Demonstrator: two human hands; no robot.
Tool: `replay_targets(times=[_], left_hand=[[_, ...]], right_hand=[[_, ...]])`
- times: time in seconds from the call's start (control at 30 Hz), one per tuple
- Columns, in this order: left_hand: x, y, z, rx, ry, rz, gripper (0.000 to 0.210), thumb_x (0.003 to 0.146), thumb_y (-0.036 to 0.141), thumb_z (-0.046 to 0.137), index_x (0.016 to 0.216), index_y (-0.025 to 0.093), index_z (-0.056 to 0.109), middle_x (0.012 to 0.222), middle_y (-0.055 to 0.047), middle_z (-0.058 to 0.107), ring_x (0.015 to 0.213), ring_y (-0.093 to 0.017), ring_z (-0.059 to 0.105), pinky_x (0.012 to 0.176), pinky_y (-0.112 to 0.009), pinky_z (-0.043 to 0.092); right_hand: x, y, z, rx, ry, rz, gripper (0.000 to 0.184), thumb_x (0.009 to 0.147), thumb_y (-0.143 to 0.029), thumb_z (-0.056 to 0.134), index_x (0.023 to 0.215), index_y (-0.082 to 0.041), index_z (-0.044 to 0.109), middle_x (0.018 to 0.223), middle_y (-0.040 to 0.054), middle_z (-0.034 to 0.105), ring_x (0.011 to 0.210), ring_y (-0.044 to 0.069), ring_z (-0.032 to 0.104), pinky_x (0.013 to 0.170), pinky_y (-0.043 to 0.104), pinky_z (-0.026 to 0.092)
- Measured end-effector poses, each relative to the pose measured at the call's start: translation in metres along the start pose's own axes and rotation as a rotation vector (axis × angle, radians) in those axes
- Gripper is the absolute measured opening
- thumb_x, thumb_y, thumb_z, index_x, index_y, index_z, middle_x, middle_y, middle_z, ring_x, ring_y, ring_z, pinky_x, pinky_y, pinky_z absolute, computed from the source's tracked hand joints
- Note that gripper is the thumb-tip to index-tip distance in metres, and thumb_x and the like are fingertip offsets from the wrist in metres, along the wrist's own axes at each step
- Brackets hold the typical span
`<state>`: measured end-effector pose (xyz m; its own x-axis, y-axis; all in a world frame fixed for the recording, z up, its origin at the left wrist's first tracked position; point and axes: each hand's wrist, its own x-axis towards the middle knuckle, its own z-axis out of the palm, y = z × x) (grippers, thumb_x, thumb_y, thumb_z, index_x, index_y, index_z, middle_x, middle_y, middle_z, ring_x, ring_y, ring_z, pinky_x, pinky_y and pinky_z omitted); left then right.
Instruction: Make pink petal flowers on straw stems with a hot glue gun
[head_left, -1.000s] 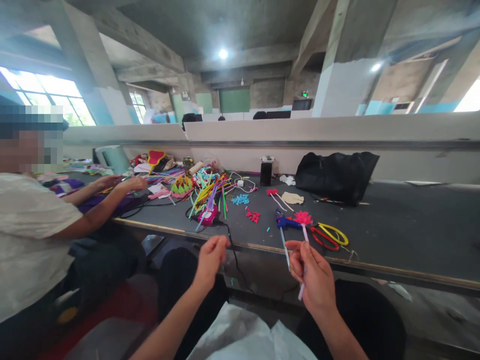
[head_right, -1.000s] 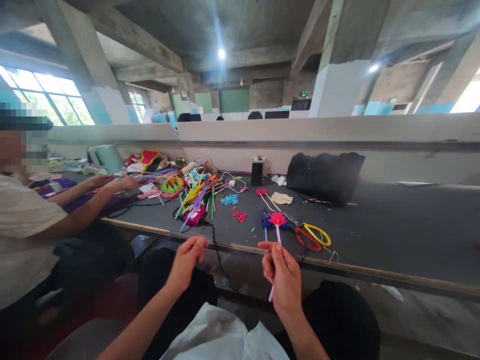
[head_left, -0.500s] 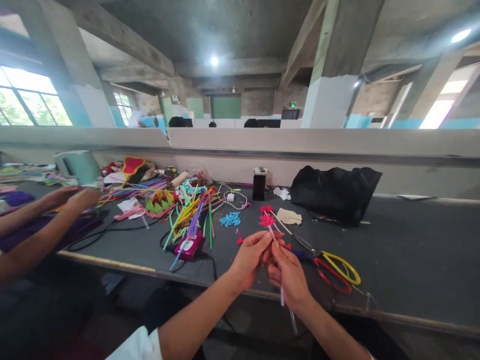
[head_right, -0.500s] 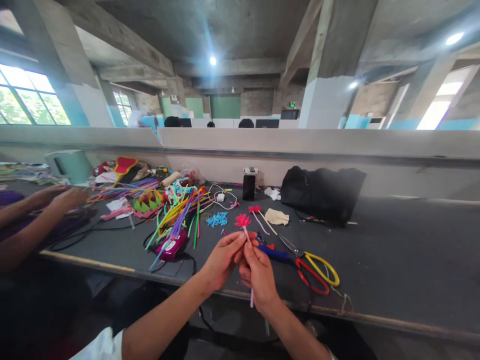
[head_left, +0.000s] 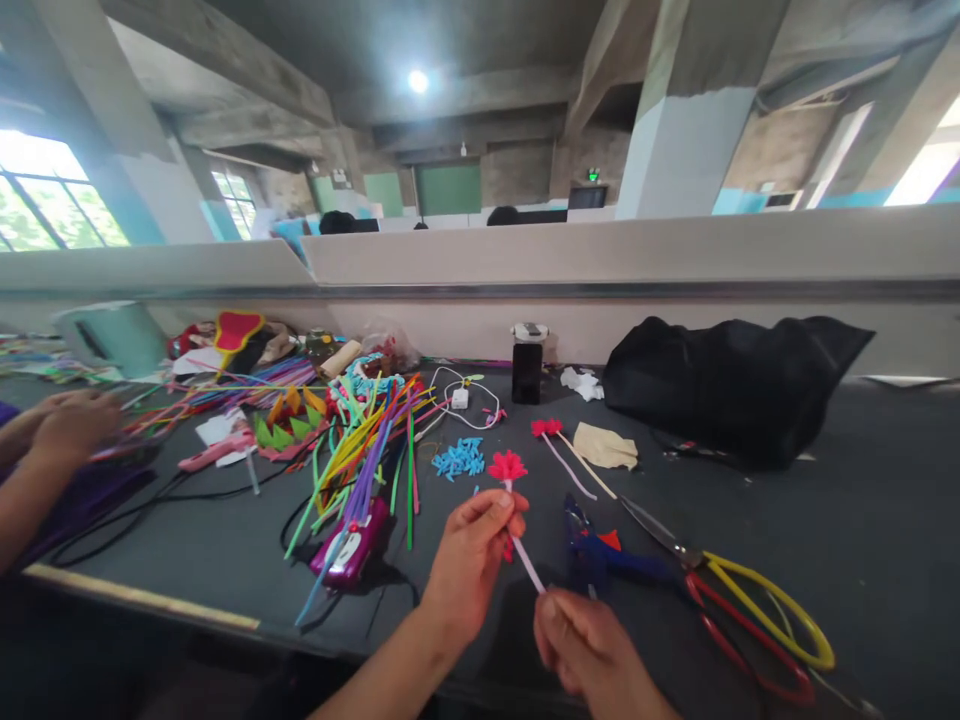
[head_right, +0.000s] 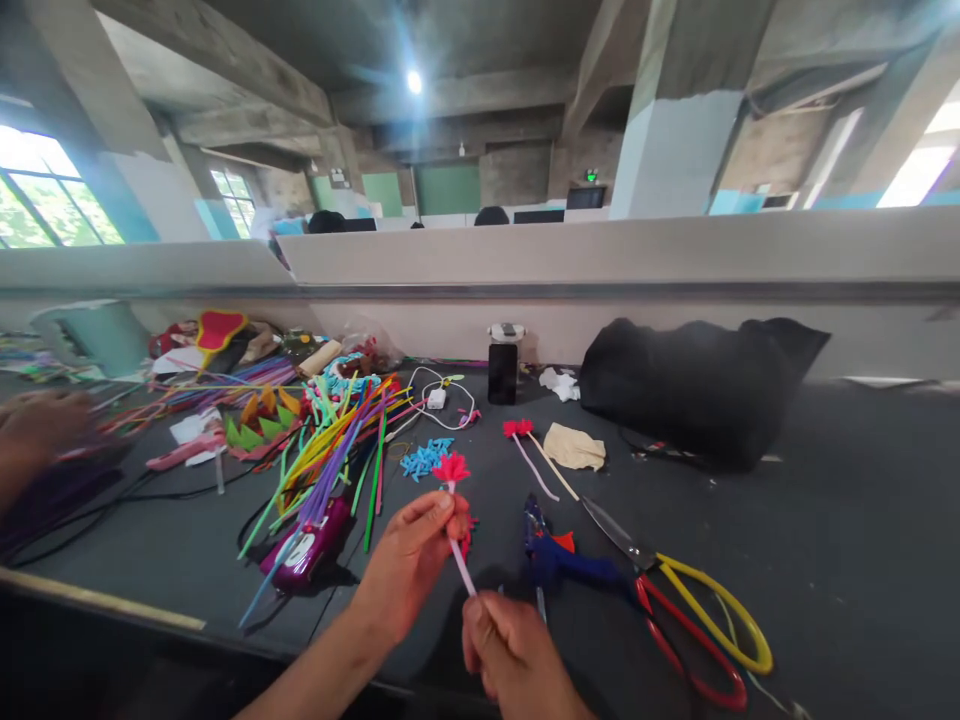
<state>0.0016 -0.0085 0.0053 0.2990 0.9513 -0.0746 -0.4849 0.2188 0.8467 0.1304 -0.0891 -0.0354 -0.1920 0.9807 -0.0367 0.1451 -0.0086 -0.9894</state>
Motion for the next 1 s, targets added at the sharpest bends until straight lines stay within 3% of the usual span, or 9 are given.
replay_targets(times=[0.07,0.23,0.37,0.47,0.57,0.67,0.83,1.0], left_hand=[[0.003,-0.002,-0.002,0.045,-0.016,-0.03,0.024,0.075,0.037,0.075,0.082,0.014,0.075,0.067,-0.003,0.063,0.068,-0.011,0.054,0.073,-0.024,0.043],[0.004,-0.014,-0.002,0.184,-0.067,-0.166,0.041,0.074,0.049,0.073,0.096,0.014,0.073,0.091,-0.01,0.07,0.08,-0.017,0.06,0.072,-0.028,0.043],[-0.009,-0.025,0.0,0.416,-0.21,-0.219,0.044,0.077,0.057,0.065,0.072,0.013,0.069,0.06,-0.003,0.061,0.059,-0.013,0.053,0.064,-0.027,0.039],[-0.016,-0.031,0.001,0.562,-0.258,-0.23,0.048,0.079,0.059,0.061,0.06,0.015,0.063,0.049,0.001,0.052,0.049,-0.01,0.044,0.057,-0.025,0.032],[-0.016,-0.035,-0.001,0.624,-0.249,-0.21,0.048,0.08,0.059,0.06,0.06,0.016,0.061,0.048,0.002,0.049,0.049,-0.01,0.042,0.056,-0.025,0.029],[-0.012,-0.036,-0.004,0.63,-0.224,-0.201,0.048,0.079,0.059,0.059,0.06,0.016,0.061,0.048,0.002,0.049,0.049,-0.011,0.041,0.057,-0.026,0.03],[-0.01,-0.035,-0.005,0.631,-0.219,-0.198,0.048,0.079,0.06,0.059,0.061,0.016,0.063,0.047,0.002,0.049,0.05,-0.011,0.041,0.058,-0.026,0.03],[-0.012,-0.035,-0.004,0.634,-0.218,-0.198,0.047,0.079,0.059,0.059,0.062,0.016,0.064,0.048,0.001,0.051,0.051,-0.012,0.043,0.059,-0.026,0.031]], right_hand=[[-0.003,0.001,-0.008,-0.092,0.05,-0.032,0.064,0.088,-0.073,0.027,0.061,-0.02,0.05,0.048,-0.0051,0.033,0.044,0.009,0.033,0.044,0.022,0.024],[0.004,-0.007,-0.062,-0.248,0.454,-0.06,0.053,0.089,-0.065,0.039,0.063,-0.021,0.054,0.052,-0.0032,0.039,0.05,0.011,0.038,0.048,0.023,0.028],[0.002,-0.002,-0.112,-0.227,0.698,0.014,0.049,0.087,-0.064,0.044,0.071,-0.02,0.06,0.051,-0.0042,0.039,0.048,0.011,0.036,0.047,0.023,0.029],[-0.008,0.012,-0.138,-0.239,0.822,0.057,0.048,0.087,-0.062,0.045,0.085,-0.019,0.067,0.052,-0.0039,0.043,0.047,0.011,0.039,0.045,0.023,0.03],[-0.019,0.028,-0.152,-0.387,0.866,0.081,0.05,0.088,-0.059,0.043,0.099,-0.02,0.072,0.061,0.0003,0.06,0.053,0.015,0.053,0.049,0.024,0.037],[-0.027,0.042,-0.158,-0.561,0.872,0.113,0.05,0.089,-0.058,0.04,0.102,-0.023,0.074,0.087,0.0055,0.074,0.082,0.022,0.067,0.066,0.028,0.047],[-0.035,0.053,-0.153,-0.704,0.811,0.171,0.052,0.091,-0.058,0.035,0.11,-0.026,0.072,0.109,0.006,0.074,0.104,0.027,0.067,0.083,0.033,0.048],[-0.032,0.054,-0.144,-0.807,0.738,0.106,0.052,0.094,-0.055,0.032,0.113,-0.024,0.07,0.113,0.0066,0.073,0.106,0.025,0.067,0.085,0.031,0.049]])
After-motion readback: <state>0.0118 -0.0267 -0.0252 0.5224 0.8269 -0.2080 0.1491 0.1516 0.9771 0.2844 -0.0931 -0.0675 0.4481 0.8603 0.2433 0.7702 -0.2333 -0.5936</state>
